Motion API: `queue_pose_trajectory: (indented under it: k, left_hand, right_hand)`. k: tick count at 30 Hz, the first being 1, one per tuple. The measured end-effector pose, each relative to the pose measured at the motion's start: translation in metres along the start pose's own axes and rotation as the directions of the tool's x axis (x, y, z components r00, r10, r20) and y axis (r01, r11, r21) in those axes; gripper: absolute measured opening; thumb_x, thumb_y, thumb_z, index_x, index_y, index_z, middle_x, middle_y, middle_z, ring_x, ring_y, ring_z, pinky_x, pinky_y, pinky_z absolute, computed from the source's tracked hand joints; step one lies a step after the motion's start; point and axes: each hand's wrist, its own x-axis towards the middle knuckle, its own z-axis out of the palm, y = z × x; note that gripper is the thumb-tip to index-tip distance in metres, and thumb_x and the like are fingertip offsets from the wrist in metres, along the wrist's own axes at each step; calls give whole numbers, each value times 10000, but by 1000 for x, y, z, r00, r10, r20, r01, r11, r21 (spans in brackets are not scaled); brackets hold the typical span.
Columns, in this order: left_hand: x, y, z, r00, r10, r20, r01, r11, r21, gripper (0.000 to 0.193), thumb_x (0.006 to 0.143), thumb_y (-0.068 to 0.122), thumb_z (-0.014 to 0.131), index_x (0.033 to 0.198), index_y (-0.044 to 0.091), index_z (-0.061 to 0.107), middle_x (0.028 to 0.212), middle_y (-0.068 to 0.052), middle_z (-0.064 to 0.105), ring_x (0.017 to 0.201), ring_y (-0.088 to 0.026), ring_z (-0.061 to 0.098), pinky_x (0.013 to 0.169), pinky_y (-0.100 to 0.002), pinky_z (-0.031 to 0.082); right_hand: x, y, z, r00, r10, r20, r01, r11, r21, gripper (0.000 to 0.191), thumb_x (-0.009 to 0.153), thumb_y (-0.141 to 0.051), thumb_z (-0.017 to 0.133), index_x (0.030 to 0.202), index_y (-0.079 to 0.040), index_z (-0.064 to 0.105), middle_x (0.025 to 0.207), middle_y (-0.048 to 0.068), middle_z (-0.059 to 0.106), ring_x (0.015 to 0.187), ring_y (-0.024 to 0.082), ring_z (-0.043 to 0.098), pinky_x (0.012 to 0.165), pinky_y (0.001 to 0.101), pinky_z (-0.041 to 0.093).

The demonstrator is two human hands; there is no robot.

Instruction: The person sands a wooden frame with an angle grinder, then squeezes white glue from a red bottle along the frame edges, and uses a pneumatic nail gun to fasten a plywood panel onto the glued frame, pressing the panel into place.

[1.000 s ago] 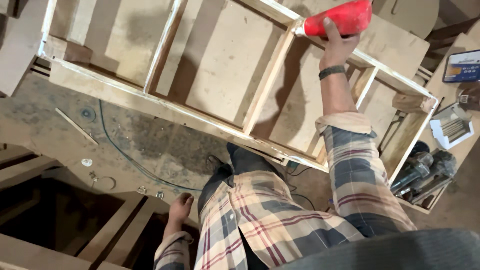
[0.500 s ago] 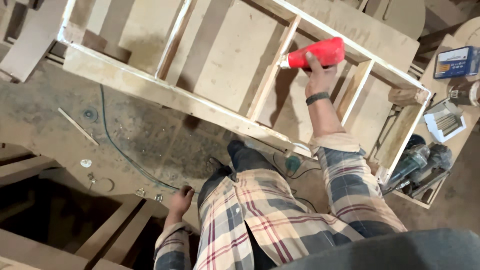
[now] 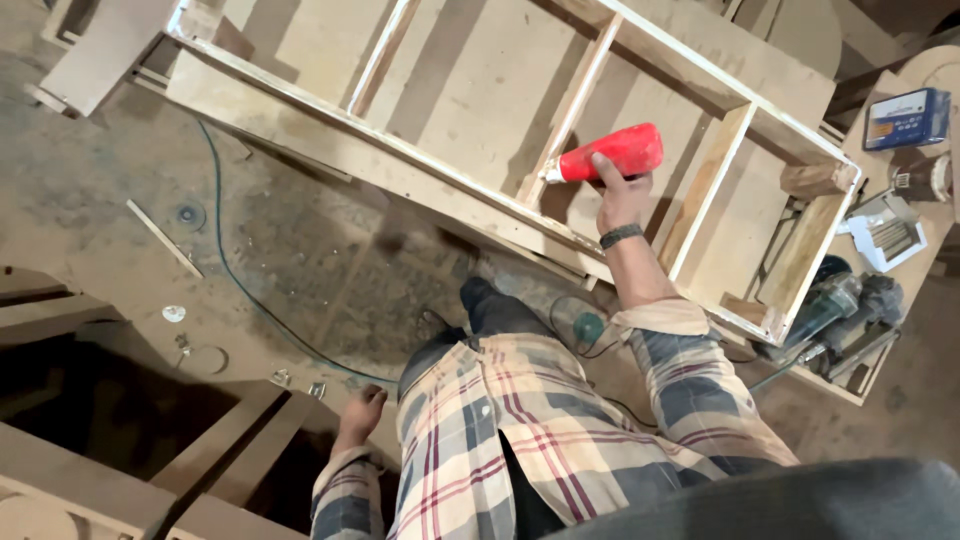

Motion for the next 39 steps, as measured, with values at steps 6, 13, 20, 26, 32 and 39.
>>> queue_pose_trajectory:
  k: [6, 13, 20, 26, 32, 39]
  left_hand:
    - [-5, -19, -6, 999, 25, -46, -27, 998, -53, 425, 920, 368, 648, 1200, 54, 714, 1155, -209, 741, 1133, -368, 691, 966, -438, 527]
    - [-15, -29, -29, 996, 44, -74, -58, 979, -196, 386, 931, 366, 658, 1131, 43, 727, 1063, -163, 775, 1024, -298, 739, 904, -405, 555]
    - [-37, 137, -145, 779, 623, 77, -305, 483, -821, 500, 911, 181, 698, 1376, 40, 583, 1351, -114, 644, 1241, -234, 607, 1029, -383, 505]
    - [-117, 327, -219, -445, 896, 5, -421, -205, -884, 565, 1068, 371, 657, 1466, 18, 465, 1451, -177, 498, 1357, -325, 487, 1150, -419, 404]
    - [-81, 368, -225, -706, 707, 42, -445, -397, -803, 554, 994, 521, 599, 1259, 35, 585, 1359, -225, 557, 1314, -473, 516, 1179, -582, 401]
    - [0, 367, -278, -616, 786, -53, -447, -404, -798, 672, 971, 577, 606, 1310, 2, 535, 1394, -256, 498, 1341, -482, 469, 1181, -554, 357]
  right_hand:
    - [-42, 2, -2, 999, -29, 29, 29, 1000, -2, 436, 816, -55, 872, 1175, -65, 625, 1049, 80, 711, 919, 203, 723, 764, 394, 656]
    - [-76, 12, -21, 974, 214, 78, -224, 842, 491, 477, 810, -202, 811, 1220, -76, 601, 1180, 117, 722, 1119, 290, 694, 938, 507, 630]
    - [-110, 25, -23, 937, 343, 62, -286, 656, 698, 559, 849, -398, 817, 1262, -78, 619, 1181, 119, 720, 1107, 324, 683, 934, 479, 612]
    - [-108, 43, 41, 852, 382, 358, -517, 504, 692, 578, 907, -509, 825, 1224, -64, 640, 1081, 68, 717, 1014, 231, 719, 911, 360, 617]
    - [-76, 59, 167, 617, 394, 681, -784, 383, 489, 784, 915, -659, 719, 1231, 51, 618, 940, 86, 649, 831, 189, 646, 762, 289, 552]
    - [-61, 40, 324, 475, 409, 779, -856, 422, 300, 755, 966, -604, 719, 1309, 51, 565, 947, 103, 631, 825, 200, 628, 745, 290, 533]
